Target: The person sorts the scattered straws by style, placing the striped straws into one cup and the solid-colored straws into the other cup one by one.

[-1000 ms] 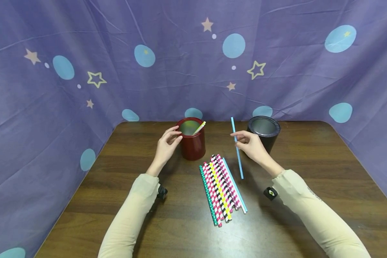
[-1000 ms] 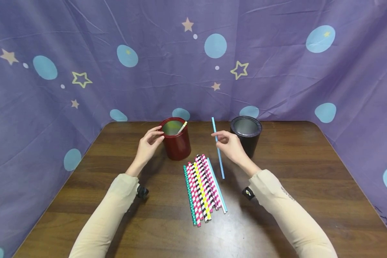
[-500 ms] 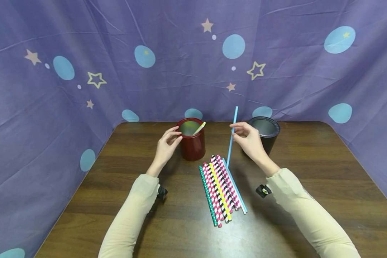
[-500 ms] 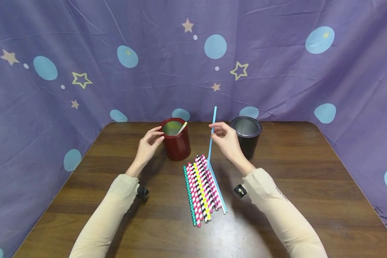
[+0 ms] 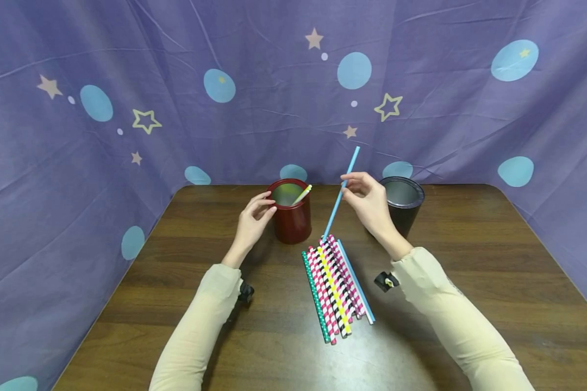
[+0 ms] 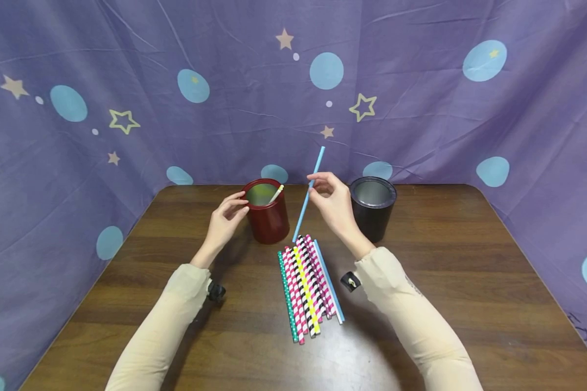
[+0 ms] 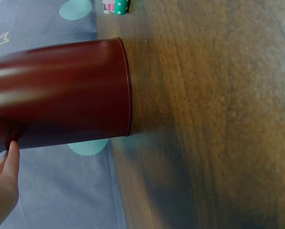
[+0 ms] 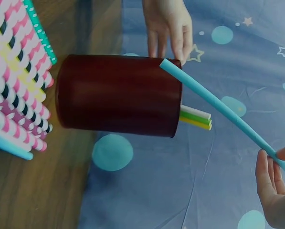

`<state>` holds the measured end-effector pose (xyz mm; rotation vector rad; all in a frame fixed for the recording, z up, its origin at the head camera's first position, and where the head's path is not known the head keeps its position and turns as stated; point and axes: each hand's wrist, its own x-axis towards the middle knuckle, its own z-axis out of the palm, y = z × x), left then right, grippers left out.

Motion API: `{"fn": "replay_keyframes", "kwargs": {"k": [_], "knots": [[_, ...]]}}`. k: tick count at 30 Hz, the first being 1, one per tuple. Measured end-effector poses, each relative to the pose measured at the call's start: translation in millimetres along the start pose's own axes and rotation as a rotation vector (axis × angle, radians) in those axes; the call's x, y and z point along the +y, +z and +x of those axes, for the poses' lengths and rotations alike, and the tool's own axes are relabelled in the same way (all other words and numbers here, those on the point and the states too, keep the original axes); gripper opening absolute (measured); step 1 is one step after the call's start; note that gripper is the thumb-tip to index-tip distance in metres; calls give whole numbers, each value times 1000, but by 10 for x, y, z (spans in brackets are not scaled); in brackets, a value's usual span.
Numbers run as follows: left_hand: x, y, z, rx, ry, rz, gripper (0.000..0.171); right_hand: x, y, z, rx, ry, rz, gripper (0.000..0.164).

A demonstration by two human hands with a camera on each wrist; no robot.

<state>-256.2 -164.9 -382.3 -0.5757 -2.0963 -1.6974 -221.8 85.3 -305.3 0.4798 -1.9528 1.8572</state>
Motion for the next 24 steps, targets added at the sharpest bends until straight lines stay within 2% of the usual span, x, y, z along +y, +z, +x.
{"fn": "replay_keyframes", "kwargs": {"k": [8, 13, 17, 24], "knots": [[5, -3, -2, 2, 4, 5, 20, -36, 113, 76, 37, -24, 65, 16], [8, -4, -7, 0, 9, 20, 21, 95, 151, 147, 63, -21, 85, 15], [8, -6, -6, 3, 8, 21, 21, 163, 183, 192, 87, -22, 133, 18], [11, -6, -2, 2, 7, 25, 20, 139, 237, 245, 112, -45, 220, 31]]}}
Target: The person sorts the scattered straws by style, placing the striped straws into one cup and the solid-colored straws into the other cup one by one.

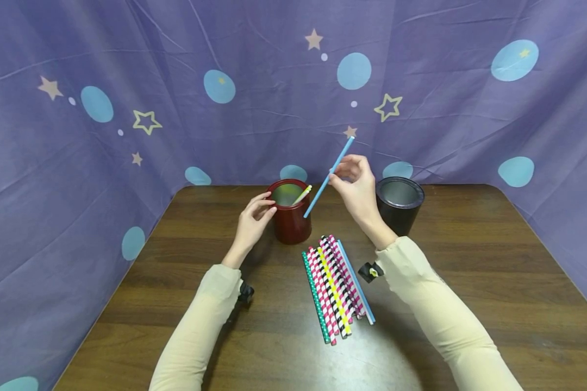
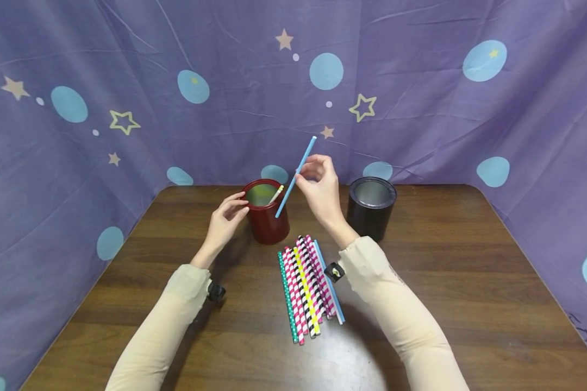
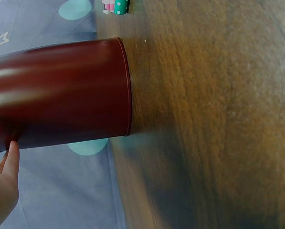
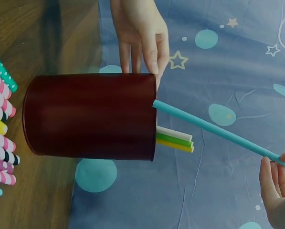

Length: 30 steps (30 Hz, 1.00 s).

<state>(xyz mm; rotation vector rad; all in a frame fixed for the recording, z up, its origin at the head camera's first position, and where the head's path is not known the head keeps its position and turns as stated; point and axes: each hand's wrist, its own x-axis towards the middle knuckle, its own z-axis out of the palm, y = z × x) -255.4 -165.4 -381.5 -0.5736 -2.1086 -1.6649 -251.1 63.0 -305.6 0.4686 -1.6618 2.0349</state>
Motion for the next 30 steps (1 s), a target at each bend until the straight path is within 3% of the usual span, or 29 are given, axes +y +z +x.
{"fn": "replay_keyframes", "kwargs": {"k": [17, 21, 30], "knots": [[-8, 6, -3, 2, 7, 7, 20, 47, 122, 163, 25, 24, -5, 28], [-56, 5, 4, 3, 1, 0, 21, -40, 178, 125, 19, 37, -35, 26], [-15, 7, 0, 0, 14, -6, 20, 205, 227, 123, 19, 27, -65, 22]]}}
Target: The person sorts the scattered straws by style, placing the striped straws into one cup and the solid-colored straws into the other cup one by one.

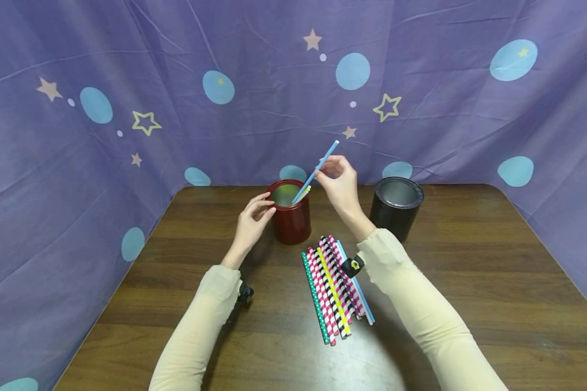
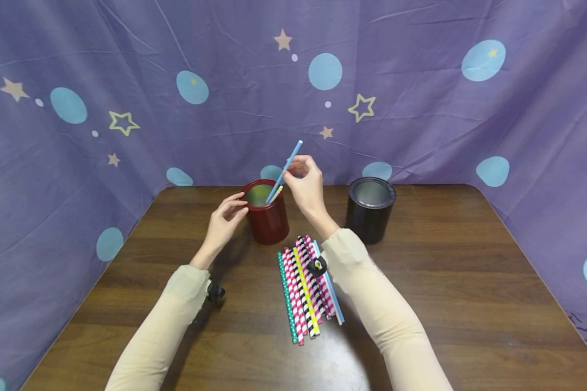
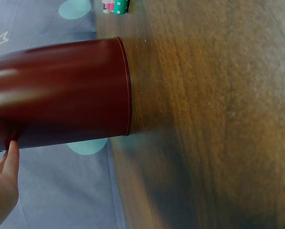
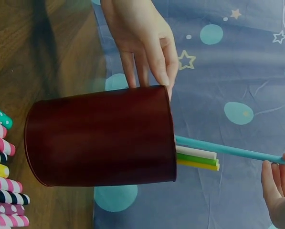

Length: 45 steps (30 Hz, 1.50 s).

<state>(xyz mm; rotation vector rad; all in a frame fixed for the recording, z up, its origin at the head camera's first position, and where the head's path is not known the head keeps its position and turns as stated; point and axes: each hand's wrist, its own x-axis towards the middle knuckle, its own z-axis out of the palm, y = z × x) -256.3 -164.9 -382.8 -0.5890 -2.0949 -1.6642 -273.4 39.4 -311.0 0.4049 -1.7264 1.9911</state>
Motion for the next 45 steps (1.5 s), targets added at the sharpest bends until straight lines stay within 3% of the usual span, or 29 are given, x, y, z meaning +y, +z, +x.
{"fn": "replay_keyframes", "kwargs": {"k": [7, 13, 18, 30, 45], "knots": [[5, 3, -4, 4, 5, -2, 20, -31, 23, -42, -33, 60, -50, 22], [7, 6, -3, 7, 4, 2, 20, -256, 20, -131, -63, 52, -59, 24], [-1, 5, -4, 13, -1, -6, 19, -306, -33, -182, -90, 51, -99, 23], [-25, 5, -2, 12, 1, -11, 19, -232, -205, -284, -221, 84, -184, 22], [-1, 6, -3, 12, -18, -22, 20, -85, -396, -396, -379, 185, -272, 22]]}}
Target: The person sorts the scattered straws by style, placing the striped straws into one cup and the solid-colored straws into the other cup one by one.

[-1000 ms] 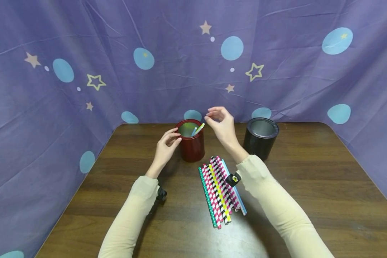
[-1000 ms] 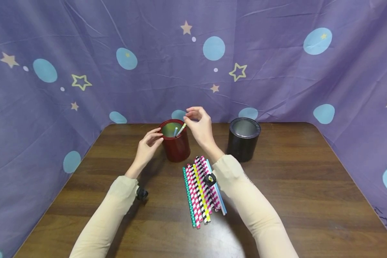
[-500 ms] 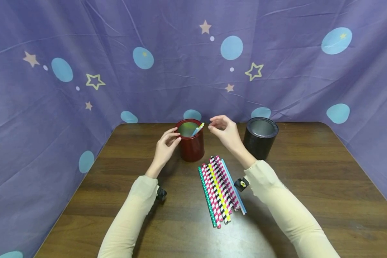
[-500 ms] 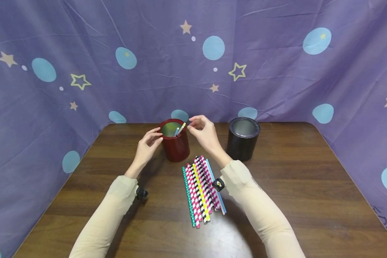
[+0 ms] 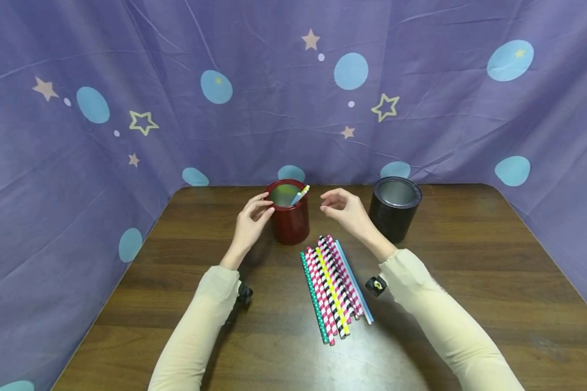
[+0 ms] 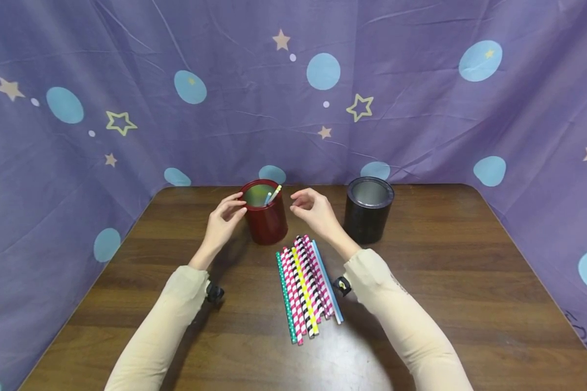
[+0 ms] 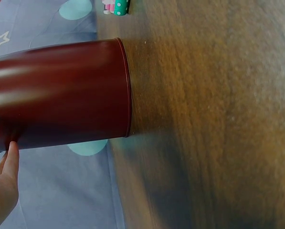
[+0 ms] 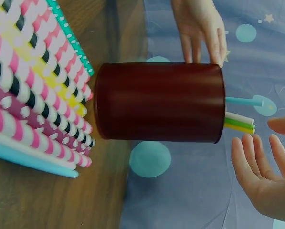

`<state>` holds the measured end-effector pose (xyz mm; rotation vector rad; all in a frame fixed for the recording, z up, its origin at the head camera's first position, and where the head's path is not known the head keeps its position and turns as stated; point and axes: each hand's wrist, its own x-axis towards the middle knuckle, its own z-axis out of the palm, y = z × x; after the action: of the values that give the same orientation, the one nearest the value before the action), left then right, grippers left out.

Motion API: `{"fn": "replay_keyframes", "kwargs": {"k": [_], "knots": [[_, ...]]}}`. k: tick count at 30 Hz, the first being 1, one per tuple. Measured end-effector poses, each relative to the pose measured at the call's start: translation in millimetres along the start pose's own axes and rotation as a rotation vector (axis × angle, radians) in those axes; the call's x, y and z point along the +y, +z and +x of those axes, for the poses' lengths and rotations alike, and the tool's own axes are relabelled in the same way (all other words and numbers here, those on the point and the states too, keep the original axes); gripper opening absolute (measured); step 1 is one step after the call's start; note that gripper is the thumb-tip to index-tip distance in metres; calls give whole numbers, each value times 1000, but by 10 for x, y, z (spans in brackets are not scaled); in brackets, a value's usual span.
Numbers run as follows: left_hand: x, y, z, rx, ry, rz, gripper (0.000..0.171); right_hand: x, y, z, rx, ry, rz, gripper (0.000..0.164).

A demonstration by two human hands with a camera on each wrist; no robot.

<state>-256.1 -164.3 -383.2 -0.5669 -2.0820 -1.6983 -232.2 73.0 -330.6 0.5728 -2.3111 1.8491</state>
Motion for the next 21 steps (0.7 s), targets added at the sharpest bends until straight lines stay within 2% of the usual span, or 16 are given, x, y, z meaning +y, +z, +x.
{"fn": "replay_keyframes", "kwargs": {"k": [8, 21], "knots": [[-2, -1, 3, 3, 10, 13, 20, 425, -25, 27, -79, 1, -40, 23], [26, 1, -3, 1, -15, 6, 21, 640, -56, -92, -173, 47, -127, 23]]}}
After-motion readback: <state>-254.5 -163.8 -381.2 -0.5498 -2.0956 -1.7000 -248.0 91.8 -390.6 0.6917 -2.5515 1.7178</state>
